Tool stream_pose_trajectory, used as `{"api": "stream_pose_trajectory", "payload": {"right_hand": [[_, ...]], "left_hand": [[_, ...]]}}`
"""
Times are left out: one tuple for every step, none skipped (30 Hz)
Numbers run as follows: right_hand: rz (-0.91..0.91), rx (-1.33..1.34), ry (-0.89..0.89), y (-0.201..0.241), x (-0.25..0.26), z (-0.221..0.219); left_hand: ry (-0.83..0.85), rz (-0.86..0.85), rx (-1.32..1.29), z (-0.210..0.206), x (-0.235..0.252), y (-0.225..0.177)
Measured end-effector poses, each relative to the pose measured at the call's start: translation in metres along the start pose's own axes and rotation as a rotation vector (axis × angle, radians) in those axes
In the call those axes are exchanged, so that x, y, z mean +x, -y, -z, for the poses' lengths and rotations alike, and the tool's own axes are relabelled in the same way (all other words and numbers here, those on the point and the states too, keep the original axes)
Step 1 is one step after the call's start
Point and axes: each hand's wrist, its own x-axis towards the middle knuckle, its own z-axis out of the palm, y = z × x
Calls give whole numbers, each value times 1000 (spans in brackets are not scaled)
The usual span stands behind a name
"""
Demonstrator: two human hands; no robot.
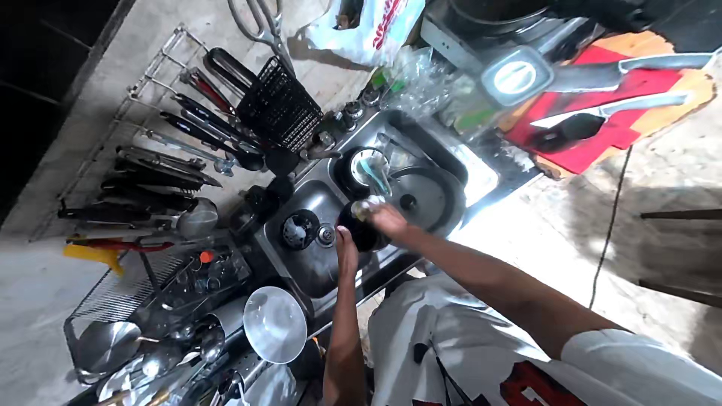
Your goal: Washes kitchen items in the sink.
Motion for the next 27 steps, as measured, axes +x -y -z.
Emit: {"api": "stream_pose_trajectory", "payload": {"right_hand": [[0,65,-37,7,3,-2],[-15,165,-29,16,3,-5],[-32,272,29,26,0,-5],[-45,342,114,33,-4,-3],[-47,341,209,35,-9,1],[-45,254,294,35,-13,9],[-61,117,347,35,-16,17],[-100,0,339,35,-18,23],[-116,-75,248,33,-17,21],[-116,-99,120,31,-14,17],[-131,-62,27,33,-9,14],[-150,30,-13,38,-6,12],[-148,167,2,45,-5,9],[-122,287,73,53,-6,7],[-83,366,161,58,-7,8],[-46,398,218,61,-7,10],[-33,395,233,62,-7,14],[-63,379,191,62,-7,15],[-141,376,88,63,-8,13],[-258,390,-53,64,-5,10],[-371,434,-176,64,-1,8],[-453,501,-255,66,3,6],[-486,564,-264,70,3,5],[-475,624,-203,73,1,4],[-428,661,-107,76,-3,4],[-373,659,-41,77,-4,7],[-345,615,-28,75,-4,11]], "left_hand": [[12,28,-47,-1,-2,3],[12,37,-75,-2,-2,6],[7,32,-97,-1,-1,7],[-4,17,-111,1,0,8],[-11,-2,-110,6,0,7],[-7,-10,-93,11,0,5],[-4,-8,-63,14,-2,4],[-6,-1,-46,14,-4,6],[-2,3,-57,12,-7,8],[14,-1,-84,9,-9,9],[31,-9,-115,4,-10,9],[41,-12,-140,0,-10,7],[40,-6,-172,-2,-10,8],[30,9,-202,0,-8,11],[27,20,-219,5,-6,14],[31,30,-218,9,-5,15],[42,31,-210,11,-6,15],[51,27,-197,9,-10,15],[61,23,-182,6,-14,14],[78,15,-169,3,-17,12],[79,10,-162,0,-19,9],[76,11,-165,-2,-20,7],[75,16,-181,-3,-18,7],[72,24,-208,-3,-16,12],[63,29,-233,-2,-12,18],[70,29,-241,1,-10,21],[74,27,-231,2,-11,20]]}}
